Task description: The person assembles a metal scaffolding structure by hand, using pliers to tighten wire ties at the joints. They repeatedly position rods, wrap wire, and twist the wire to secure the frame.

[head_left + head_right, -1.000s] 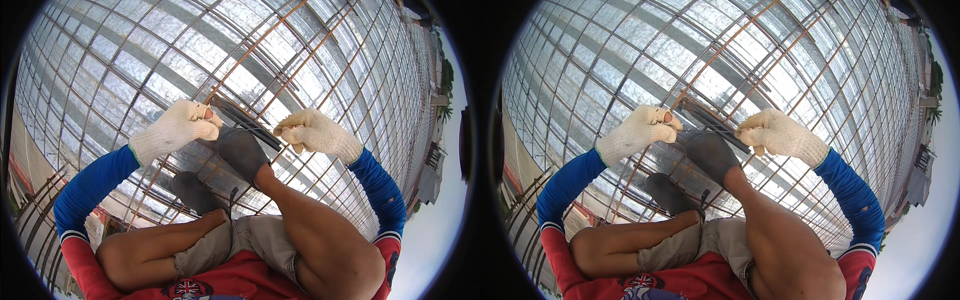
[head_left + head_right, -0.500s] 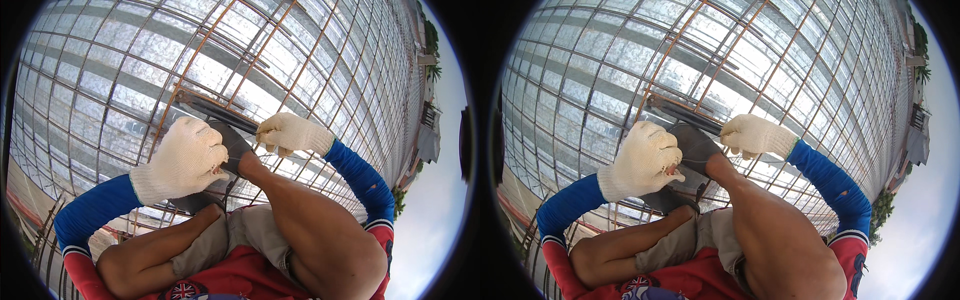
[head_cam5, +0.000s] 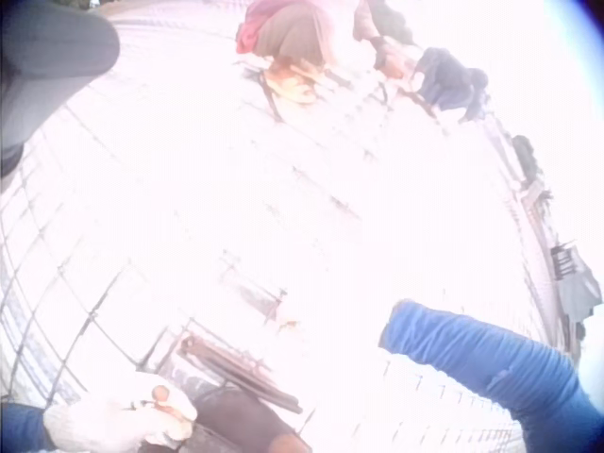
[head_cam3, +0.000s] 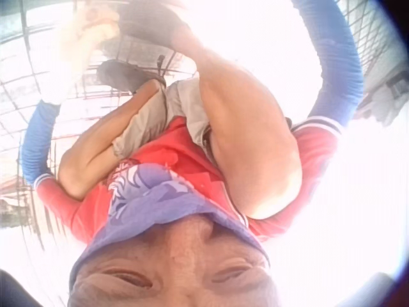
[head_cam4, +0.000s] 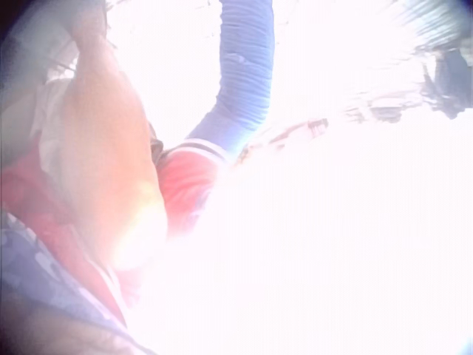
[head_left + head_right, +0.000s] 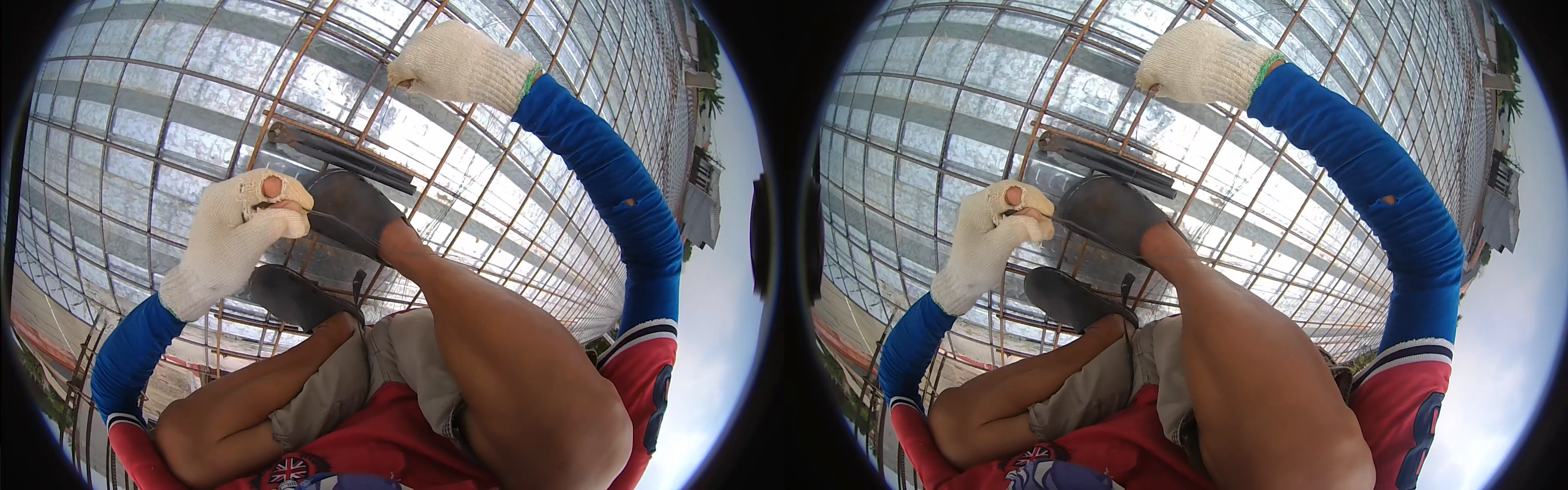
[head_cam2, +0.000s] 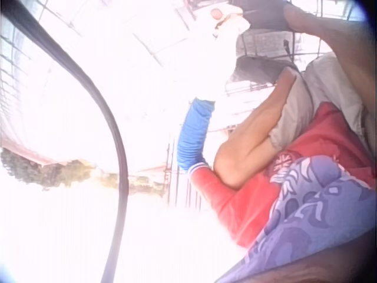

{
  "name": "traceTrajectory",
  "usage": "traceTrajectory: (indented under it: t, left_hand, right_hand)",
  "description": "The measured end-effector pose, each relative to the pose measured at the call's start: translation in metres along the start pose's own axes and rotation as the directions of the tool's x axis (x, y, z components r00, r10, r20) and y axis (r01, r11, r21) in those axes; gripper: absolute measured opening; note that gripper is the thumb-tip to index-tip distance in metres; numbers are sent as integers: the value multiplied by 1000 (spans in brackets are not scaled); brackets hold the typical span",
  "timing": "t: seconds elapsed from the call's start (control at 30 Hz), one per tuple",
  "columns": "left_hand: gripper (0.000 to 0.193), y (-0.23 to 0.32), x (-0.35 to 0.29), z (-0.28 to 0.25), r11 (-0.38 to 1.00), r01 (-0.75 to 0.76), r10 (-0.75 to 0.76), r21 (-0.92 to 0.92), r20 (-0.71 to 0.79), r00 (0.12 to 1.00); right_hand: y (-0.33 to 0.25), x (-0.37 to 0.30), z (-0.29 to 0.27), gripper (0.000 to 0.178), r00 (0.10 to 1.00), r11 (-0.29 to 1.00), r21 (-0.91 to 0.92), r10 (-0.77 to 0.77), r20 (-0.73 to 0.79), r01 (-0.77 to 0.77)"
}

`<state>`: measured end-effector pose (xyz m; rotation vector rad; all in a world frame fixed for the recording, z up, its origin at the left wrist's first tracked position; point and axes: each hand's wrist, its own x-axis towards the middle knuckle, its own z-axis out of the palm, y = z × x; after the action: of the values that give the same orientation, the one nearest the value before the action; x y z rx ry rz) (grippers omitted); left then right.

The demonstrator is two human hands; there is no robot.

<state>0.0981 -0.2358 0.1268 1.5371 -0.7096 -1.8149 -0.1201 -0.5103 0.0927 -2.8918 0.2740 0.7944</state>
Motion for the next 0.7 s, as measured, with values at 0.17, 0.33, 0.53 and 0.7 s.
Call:
traceTrajectory:
  t: [0.17, 0.33, 0.53, 0.7]
  left_hand:
    - [20, -17, 4, -4, 972, 54, -50, -227, 25, 998]
    - [20, -28, 4, -11, 922, 10, -32, -386, -51, 998]
    - [27, -68, -7, -41, 821, -48, -63, -569, -175, 983]
    - [30, -80, -18, -55, 806, -87, -63, -586, -232, 971]
  right_hand:
    - [5, 37, -1, 23, 997, 997, -42, -67, -33, 66]
    - [-7, 57, -9, 28, 998, 999, 37, 41, -52, -39]
    - [19, 48, -4, 35, 980, 974, 162, 175, -92, -158]
    - [38, 36, -16, 36, 958, 913, 311, 287, -26, -265]
